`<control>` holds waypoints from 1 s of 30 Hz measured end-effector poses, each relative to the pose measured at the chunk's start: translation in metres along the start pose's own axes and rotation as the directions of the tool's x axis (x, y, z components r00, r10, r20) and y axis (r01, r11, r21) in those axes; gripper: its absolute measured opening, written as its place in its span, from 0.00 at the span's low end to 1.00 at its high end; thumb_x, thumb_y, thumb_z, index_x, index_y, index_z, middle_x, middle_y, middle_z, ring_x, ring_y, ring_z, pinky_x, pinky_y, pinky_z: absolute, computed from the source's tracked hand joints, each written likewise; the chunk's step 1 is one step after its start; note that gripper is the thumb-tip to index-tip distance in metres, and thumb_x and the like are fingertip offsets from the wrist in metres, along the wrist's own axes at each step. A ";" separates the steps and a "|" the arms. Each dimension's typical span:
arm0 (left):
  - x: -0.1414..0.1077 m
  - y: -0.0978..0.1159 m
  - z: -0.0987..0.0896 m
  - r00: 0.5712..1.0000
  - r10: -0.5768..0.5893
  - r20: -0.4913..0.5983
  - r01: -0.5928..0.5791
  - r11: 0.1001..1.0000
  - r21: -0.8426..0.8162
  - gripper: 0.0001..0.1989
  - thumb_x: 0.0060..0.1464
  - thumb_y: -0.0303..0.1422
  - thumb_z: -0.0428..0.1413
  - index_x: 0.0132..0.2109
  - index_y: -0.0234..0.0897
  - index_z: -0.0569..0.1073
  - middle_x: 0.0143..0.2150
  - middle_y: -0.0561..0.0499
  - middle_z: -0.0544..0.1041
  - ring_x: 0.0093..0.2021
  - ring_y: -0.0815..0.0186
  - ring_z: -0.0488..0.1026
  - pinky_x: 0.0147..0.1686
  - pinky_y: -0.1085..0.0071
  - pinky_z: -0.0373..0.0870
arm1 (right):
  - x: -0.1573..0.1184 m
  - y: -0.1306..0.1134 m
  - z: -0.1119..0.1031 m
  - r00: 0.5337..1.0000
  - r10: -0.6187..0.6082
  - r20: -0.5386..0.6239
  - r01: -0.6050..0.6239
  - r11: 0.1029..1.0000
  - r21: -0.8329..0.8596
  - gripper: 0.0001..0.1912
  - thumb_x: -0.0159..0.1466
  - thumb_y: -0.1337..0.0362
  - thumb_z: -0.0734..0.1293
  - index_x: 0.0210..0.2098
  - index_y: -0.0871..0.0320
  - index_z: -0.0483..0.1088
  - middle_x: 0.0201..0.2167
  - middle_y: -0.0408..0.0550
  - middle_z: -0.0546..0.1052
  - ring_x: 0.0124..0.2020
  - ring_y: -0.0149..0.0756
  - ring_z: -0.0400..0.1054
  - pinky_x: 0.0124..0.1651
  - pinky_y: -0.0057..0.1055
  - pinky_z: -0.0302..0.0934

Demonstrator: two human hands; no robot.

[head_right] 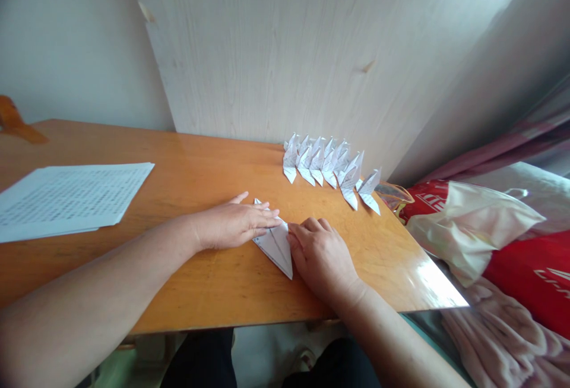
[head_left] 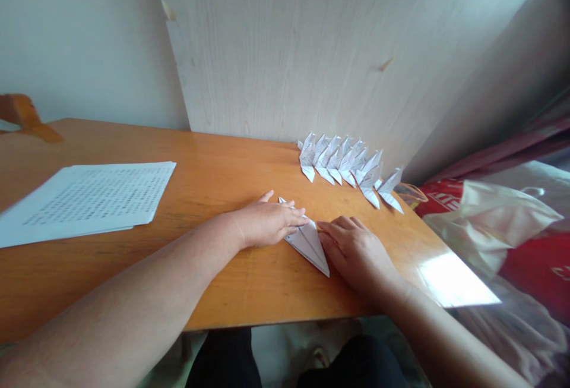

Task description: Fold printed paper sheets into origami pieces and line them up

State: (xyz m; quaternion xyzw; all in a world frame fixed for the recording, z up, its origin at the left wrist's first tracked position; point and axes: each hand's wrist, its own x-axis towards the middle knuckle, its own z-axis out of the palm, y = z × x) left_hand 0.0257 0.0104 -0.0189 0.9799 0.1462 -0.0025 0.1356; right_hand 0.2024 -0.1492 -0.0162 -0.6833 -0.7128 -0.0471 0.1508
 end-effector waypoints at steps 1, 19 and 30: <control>0.000 0.001 0.000 1.000 -0.002 -0.002 0.002 1.000 -0.004 0.20 0.69 0.37 0.45 0.65 0.57 0.65 0.70 0.52 0.61 0.71 0.51 0.54 0.65 0.37 0.37 | -0.003 -0.001 -0.002 0.999 -0.023 -0.027 0.024 0.999 0.036 0.17 0.72 0.64 0.57 0.52 0.56 0.74 0.43 0.52 0.79 0.45 0.41 0.71 0.48 0.37 0.65; -0.003 -0.021 -0.010 0.996 -0.012 0.088 0.021 0.995 -0.101 0.22 0.67 0.35 0.45 0.65 0.59 0.63 0.71 0.55 0.58 0.73 0.57 0.50 0.66 0.37 0.35 | -0.049 -0.022 0.005 0.967 -0.219 0.129 0.222 0.975 -0.014 0.30 0.71 0.56 0.61 0.69 0.53 0.56 0.68 0.53 0.60 0.69 0.48 0.54 0.69 0.59 0.47; 0.001 -0.032 -0.010 0.993 -0.094 0.073 0.103 0.985 -0.138 0.23 0.68 0.39 0.40 0.66 0.56 0.63 0.71 0.55 0.58 0.73 0.58 0.50 0.66 0.39 0.39 | -0.048 -0.020 0.006 0.962 -0.213 0.171 0.218 0.976 -0.016 0.29 0.72 0.54 0.59 0.70 0.54 0.54 0.69 0.51 0.58 0.70 0.47 0.51 0.70 0.59 0.46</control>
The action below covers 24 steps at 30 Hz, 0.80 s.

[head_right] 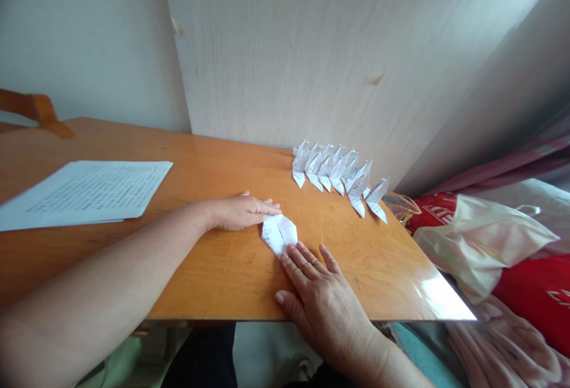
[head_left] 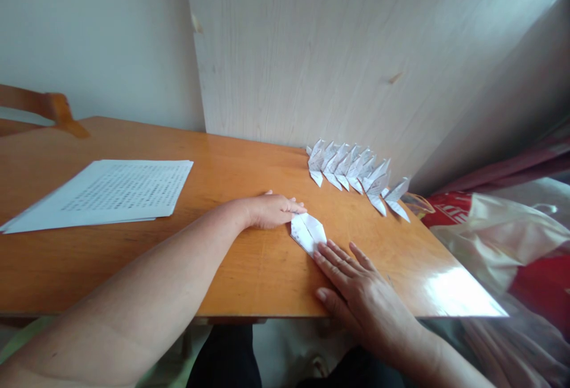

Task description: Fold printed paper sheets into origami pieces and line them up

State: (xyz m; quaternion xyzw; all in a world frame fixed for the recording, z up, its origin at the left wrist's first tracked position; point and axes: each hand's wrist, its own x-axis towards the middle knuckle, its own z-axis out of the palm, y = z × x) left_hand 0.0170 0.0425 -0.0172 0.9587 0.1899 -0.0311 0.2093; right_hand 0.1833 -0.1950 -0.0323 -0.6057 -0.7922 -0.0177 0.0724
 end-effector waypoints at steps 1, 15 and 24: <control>0.000 -0.001 0.000 1.000 -0.006 -0.026 0.007 1.000 0.016 0.22 0.68 0.38 0.41 0.65 0.55 0.64 0.71 0.55 0.59 0.72 0.58 0.52 0.67 0.41 0.41 | 0.000 0.000 0.000 1.000 -0.004 -0.005 0.004 1.000 0.003 0.30 0.72 0.54 0.59 0.70 0.54 0.53 0.69 0.51 0.58 0.70 0.47 0.51 0.70 0.59 0.46; 0.001 -0.004 -0.001 0.997 -0.053 -0.056 0.056 0.998 0.037 0.27 0.59 0.24 0.45 0.63 0.50 0.68 0.70 0.54 0.60 0.71 0.58 0.54 0.68 0.44 0.41 | -0.037 0.004 0.013 0.988 -0.106 -0.113 0.099 0.993 -0.068 0.37 0.66 0.62 0.66 0.71 0.55 0.51 0.68 0.54 0.60 0.68 0.50 0.56 0.71 0.59 0.40; 0.005 0.009 0.003 0.981 0.013 -0.191 -0.069 0.956 -0.285 0.21 0.60 0.28 0.49 0.58 0.39 0.73 0.64 0.48 0.71 0.64 0.62 0.66 0.65 0.63 0.57 | -0.071 0.013 0.003 0.947 -0.063 -0.314 0.123 0.976 0.177 0.31 0.65 0.76 0.62 0.66 0.50 0.63 0.61 0.45 0.73 0.59 0.39 0.69 0.65 0.39 0.61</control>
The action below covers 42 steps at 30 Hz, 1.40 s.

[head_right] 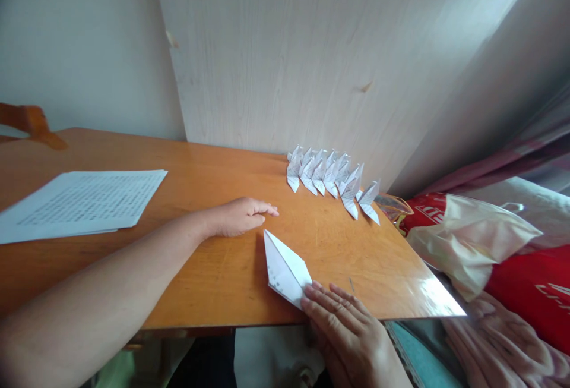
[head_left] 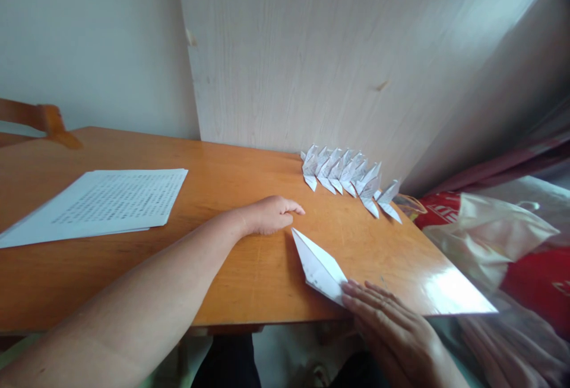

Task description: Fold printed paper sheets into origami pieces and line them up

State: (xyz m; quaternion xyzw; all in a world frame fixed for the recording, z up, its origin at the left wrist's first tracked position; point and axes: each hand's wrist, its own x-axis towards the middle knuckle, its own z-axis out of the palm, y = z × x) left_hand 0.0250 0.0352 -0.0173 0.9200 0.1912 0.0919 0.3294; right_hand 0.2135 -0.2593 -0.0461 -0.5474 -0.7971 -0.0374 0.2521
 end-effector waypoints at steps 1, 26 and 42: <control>0.000 0.004 0.001 1.000 0.004 -0.030 -0.007 0.995 -0.102 0.19 0.62 0.32 0.49 0.57 0.38 0.74 0.62 0.47 0.73 0.62 0.62 0.69 0.63 0.64 0.60 | -0.001 0.000 -0.001 0.994 0.090 -0.066 -0.084 0.993 0.086 0.29 0.66 0.74 0.63 0.64 0.49 0.64 0.59 0.46 0.74 0.58 0.39 0.71 0.61 0.36 0.66; -0.006 0.021 0.007 0.982 -0.104 0.156 0.156 0.912 -0.379 0.21 0.47 0.31 0.59 0.50 0.35 0.72 0.35 0.53 0.75 0.27 0.70 0.69 0.26 0.75 0.62 | 0.056 0.021 0.009 0.553 0.823 -0.129 -0.660 0.527 0.535 0.24 0.63 0.47 0.67 0.53 0.53 0.74 0.48 0.51 0.79 0.48 0.45 0.73 0.48 0.38 0.67; -0.008 0.038 0.019 0.983 0.172 0.064 -0.180 0.974 0.138 0.09 0.46 0.22 0.56 0.34 0.37 0.78 0.34 0.52 0.76 0.34 0.67 0.71 0.33 0.75 0.63 | 0.062 0.028 0.011 0.919 0.385 -0.083 -0.375 0.920 0.112 0.11 0.68 0.63 0.62 0.43 0.52 0.76 0.43 0.51 0.77 0.47 0.45 0.69 0.51 0.41 0.63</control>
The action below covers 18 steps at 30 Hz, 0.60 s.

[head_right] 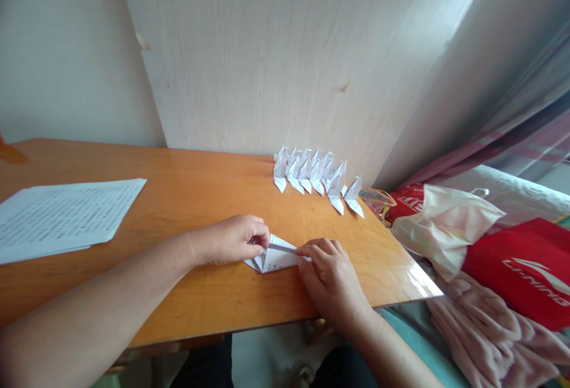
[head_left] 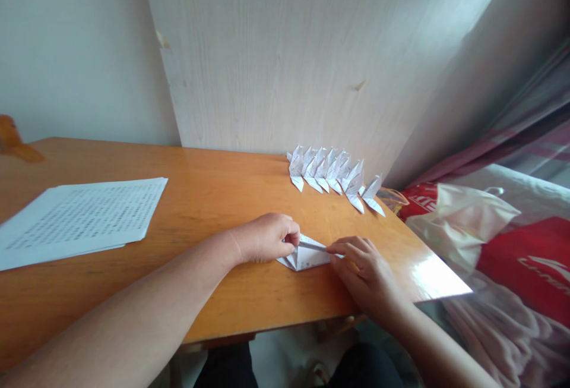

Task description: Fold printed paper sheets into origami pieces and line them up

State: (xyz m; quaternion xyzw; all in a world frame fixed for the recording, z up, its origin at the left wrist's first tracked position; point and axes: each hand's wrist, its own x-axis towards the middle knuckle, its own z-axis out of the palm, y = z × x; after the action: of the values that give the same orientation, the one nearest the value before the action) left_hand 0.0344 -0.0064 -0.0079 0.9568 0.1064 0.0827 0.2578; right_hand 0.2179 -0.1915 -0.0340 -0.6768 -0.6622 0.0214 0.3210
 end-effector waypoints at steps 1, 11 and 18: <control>0.000 0.000 0.001 1.000 -0.002 0.000 0.002 1.000 0.013 0.08 0.47 0.23 0.57 0.34 0.37 0.79 0.34 0.52 0.76 0.34 0.67 0.71 0.33 0.75 0.63 | 0.002 0.000 0.000 1.000 -0.006 0.006 0.006 1.000 -0.022 0.11 0.68 0.64 0.62 0.44 0.52 0.76 0.44 0.51 0.77 0.47 0.45 0.69 0.50 0.42 0.63; -0.001 0.006 -0.002 0.996 -0.084 -0.005 0.084 0.989 0.118 0.10 0.49 0.42 0.65 0.37 0.43 0.80 0.35 0.56 0.78 0.39 0.65 0.73 0.43 0.68 0.56 | 0.035 0.005 0.008 0.994 0.061 0.093 -0.063 0.998 0.020 0.14 0.65 0.62 0.66 0.48 0.56 0.75 0.42 0.51 0.78 0.44 0.42 0.72 0.46 0.36 0.64; -0.001 0.008 -0.004 0.995 -0.096 0.013 0.093 0.986 0.141 0.16 0.47 0.48 0.65 0.36 0.41 0.78 0.35 0.55 0.78 0.38 0.63 0.73 0.43 0.67 0.55 | 0.057 0.001 0.006 0.967 0.066 0.246 -0.110 0.979 0.173 0.18 0.62 0.58 0.69 0.50 0.57 0.75 0.41 0.50 0.79 0.40 0.39 0.73 0.41 0.32 0.64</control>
State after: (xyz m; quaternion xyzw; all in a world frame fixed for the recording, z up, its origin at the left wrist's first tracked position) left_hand 0.0339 -0.0115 -0.0003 0.9672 0.1546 0.0534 0.1943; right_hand 0.2231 -0.1366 -0.0166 -0.6653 -0.6604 0.1783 0.2992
